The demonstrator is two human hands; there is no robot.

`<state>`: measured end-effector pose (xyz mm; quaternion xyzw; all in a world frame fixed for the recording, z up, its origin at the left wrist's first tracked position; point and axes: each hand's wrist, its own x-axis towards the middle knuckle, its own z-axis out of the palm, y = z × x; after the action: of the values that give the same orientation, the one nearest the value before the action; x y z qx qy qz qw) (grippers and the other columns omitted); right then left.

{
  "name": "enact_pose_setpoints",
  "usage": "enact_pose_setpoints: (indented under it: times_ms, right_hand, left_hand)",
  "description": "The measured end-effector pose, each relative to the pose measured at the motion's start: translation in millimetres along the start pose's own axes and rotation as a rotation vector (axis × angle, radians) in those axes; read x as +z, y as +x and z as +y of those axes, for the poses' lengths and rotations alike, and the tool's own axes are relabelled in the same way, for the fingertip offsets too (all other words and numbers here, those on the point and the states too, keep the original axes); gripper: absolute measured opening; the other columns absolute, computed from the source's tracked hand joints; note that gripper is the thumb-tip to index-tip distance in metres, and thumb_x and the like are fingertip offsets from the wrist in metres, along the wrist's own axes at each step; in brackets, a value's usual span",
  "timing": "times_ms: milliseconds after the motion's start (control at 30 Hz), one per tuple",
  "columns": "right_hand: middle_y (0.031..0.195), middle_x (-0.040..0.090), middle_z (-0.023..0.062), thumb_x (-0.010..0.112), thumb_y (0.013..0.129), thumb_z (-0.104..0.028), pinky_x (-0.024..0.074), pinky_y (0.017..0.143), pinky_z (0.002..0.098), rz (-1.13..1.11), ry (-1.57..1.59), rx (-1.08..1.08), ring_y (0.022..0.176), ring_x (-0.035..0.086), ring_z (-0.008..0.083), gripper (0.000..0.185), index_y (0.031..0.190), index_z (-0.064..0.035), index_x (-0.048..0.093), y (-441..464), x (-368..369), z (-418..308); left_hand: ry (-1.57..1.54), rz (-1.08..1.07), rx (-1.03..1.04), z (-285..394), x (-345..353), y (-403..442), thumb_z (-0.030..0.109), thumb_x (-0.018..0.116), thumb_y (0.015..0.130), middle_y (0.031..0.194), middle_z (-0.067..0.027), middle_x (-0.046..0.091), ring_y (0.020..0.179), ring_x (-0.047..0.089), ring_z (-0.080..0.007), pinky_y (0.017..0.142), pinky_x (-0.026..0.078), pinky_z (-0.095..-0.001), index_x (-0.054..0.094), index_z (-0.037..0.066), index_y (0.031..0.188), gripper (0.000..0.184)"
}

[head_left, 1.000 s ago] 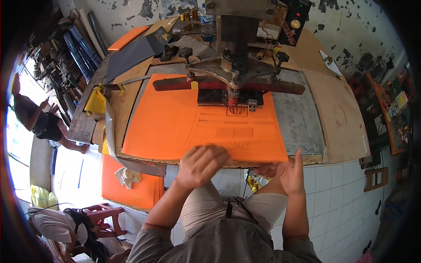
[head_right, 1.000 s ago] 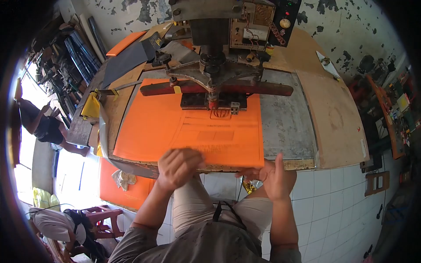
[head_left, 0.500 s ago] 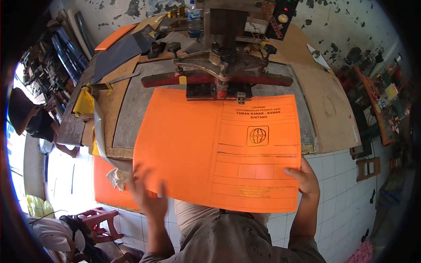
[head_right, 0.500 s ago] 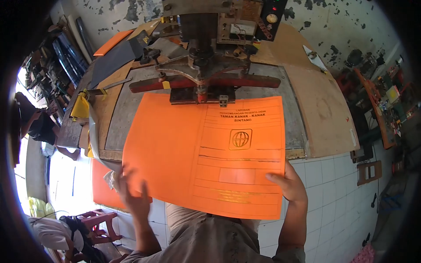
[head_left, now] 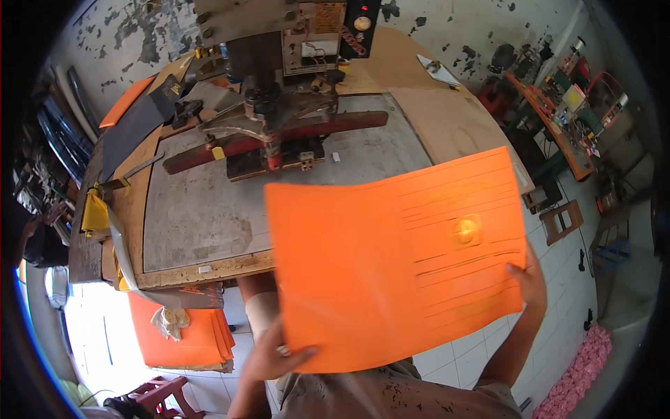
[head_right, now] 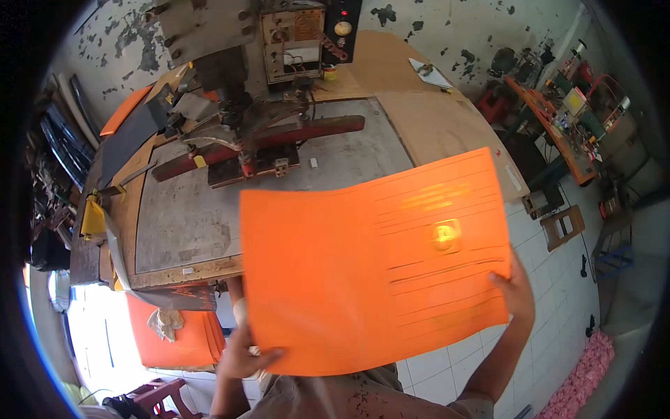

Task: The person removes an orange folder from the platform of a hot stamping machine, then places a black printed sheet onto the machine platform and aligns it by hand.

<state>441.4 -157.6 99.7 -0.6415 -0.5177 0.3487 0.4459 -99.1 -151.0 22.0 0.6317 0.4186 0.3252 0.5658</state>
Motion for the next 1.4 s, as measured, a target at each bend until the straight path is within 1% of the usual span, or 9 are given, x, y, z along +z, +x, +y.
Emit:
enact_pose_setpoints:
  times_ms: [200, 267, 367, 567, 667, 867, 933, 1133, 1400]
  right_hand:
    - [0.143, 0.062, 0.0089, 0.055, 0.096, -0.001, 0.0442, 0.112, 0.0326, 0.309, -0.132, -0.062, 0.130, 0.060, 0.0181, 0.059, 0.154, -0.0008, 0.048, 12.4, -124.9, -3.7]
    - [0.144, 0.062, 0.0100, 0.053, 0.096, 0.001, 0.0454, 0.112, 0.0329, 0.341, -0.023, -0.044, 0.130, 0.061, 0.0190, 0.059, 0.154, -0.0011, 0.047, 17.1, -155.3, 0.5]
    - [0.145, 0.062, 0.0117, 0.053, 0.095, 0.003, 0.0474, 0.112, 0.0362, 0.336, 0.139, -0.054, 0.132, 0.061, 0.0218, 0.060, 0.155, -0.0015, 0.046, 37.2, -184.0, 5.8]
    - [0.145, 0.061, 0.0112, 0.056, 0.097, 0.000, 0.0514, 0.108, 0.0383, 0.524, 0.481, -0.178, 0.131, 0.061, 0.0239, 0.059, 0.155, -0.0038, 0.047, 153.4, -193.1, 47.7]
    - [0.142, 0.063, 0.0086, 0.056, 0.100, -0.005, 0.0526, 0.105, 0.0376, 0.533, 0.506, -0.241, 0.126, 0.063, 0.0229, 0.051, 0.150, -0.0068, 0.052, 268.1, -176.8, 93.5]
    - [0.139, 0.064, 0.0099, 0.051, 0.101, 0.004, 0.0532, 0.107, 0.0396, 0.365, 0.801, -0.122, 0.126, 0.063, 0.0246, 0.047, 0.146, -0.0079, 0.053, 445.7, -37.3, 119.7]
    - [0.140, 0.063, 0.0100, 0.049, 0.101, 0.004, 0.0530, 0.107, 0.0397, 0.388, 0.846, -0.102, 0.126, 0.063, 0.0240, 0.045, 0.145, -0.0073, 0.053, 470.3, 9.6, 100.4]
    - [0.146, 0.057, 0.0101, 0.048, 0.105, 0.001, 0.0505, 0.108, 0.0370, 0.509, 0.738, -0.180, 0.130, 0.060, 0.0233, 0.046, 0.149, -0.0074, 0.046, 512.4, 105.1, 37.5]
    - [0.150, 0.053, 0.0129, 0.052, 0.108, -0.013, 0.0502, 0.106, 0.0466, 0.042, 0.872, 0.054, 0.134, 0.055, 0.0313, 0.049, 0.155, -0.0087, 0.040, 591.0, 144.4, 50.1]
  left_hand:
    - [0.257, -0.412, -0.156, 62.3, 109.6, 120.0, 0.017, 0.074, 0.100, 0.136, -0.0232, 0.065, 0.124, 0.067, -0.0269, 0.102, 0.054, -0.0387, 0.033, -0.003, 0.158, 0.073]
    - [0.116, -0.060, 0.543, 43.3, 141.2, 166.4, 0.014, 0.071, 0.101, 0.133, -0.0220, 0.068, 0.117, 0.071, -0.0261, 0.096, 0.057, -0.0383, 0.031, -0.003, 0.159, 0.072]
    - [-0.062, -0.041, 0.489, 70.4, 147.2, 247.3, 0.010, 0.067, 0.104, 0.140, -0.0223, 0.063, 0.121, 0.068, -0.0241, 0.096, 0.057, -0.0354, 0.028, -0.002, 0.161, 0.070]
    - [-1.136, 0.051, 0.540, 132.1, 106.8, 340.0, 0.030, 0.051, 0.112, 0.151, -0.0223, 0.056, 0.134, 0.059, -0.0249, 0.112, 0.048, -0.0423, 0.028, 0.002, 0.164, 0.063]
    - [-0.815, 0.256, 0.602, 122.3, 94.6, 313.9, 0.036, 0.048, 0.112, 0.153, -0.0235, 0.055, 0.139, 0.055, -0.0279, 0.118, 0.040, -0.0454, 0.025, 0.003, 0.166, 0.067]
    - [0.055, -0.225, 0.340, 46.1, 20.8, 152.7, 0.021, 0.064, 0.106, 0.122, -0.0144, 0.075, 0.125, 0.066, -0.0243, 0.112, 0.045, -0.0415, 0.049, -0.005, 0.151, 0.055]
    - [-0.219, -0.246, 0.099, 43.5, -12.2, 90.8, 0.016, 0.073, 0.099, 0.121, -0.0174, 0.076, 0.123, 0.068, -0.0246, 0.108, 0.050, -0.0415, 0.058, -0.009, 0.141, 0.052]
    - [-0.126, 0.469, 0.183, -1.3, -134.3, -51.2, 0.046, 0.079, 0.092, 0.075, -0.0177, 0.068, 0.061, 0.070, -0.0281, 0.052, 0.059, -0.0377, 0.059, -0.013, 0.119, 0.068]
    - [0.343, 0.679, 0.202, 65.6, -220.7, 17.3, 0.024, 0.071, 0.097, 0.072, -0.0064, 0.063, 0.066, 0.063, -0.0137, 0.060, 0.050, -0.0274, 0.065, -0.002, 0.119, 0.035]
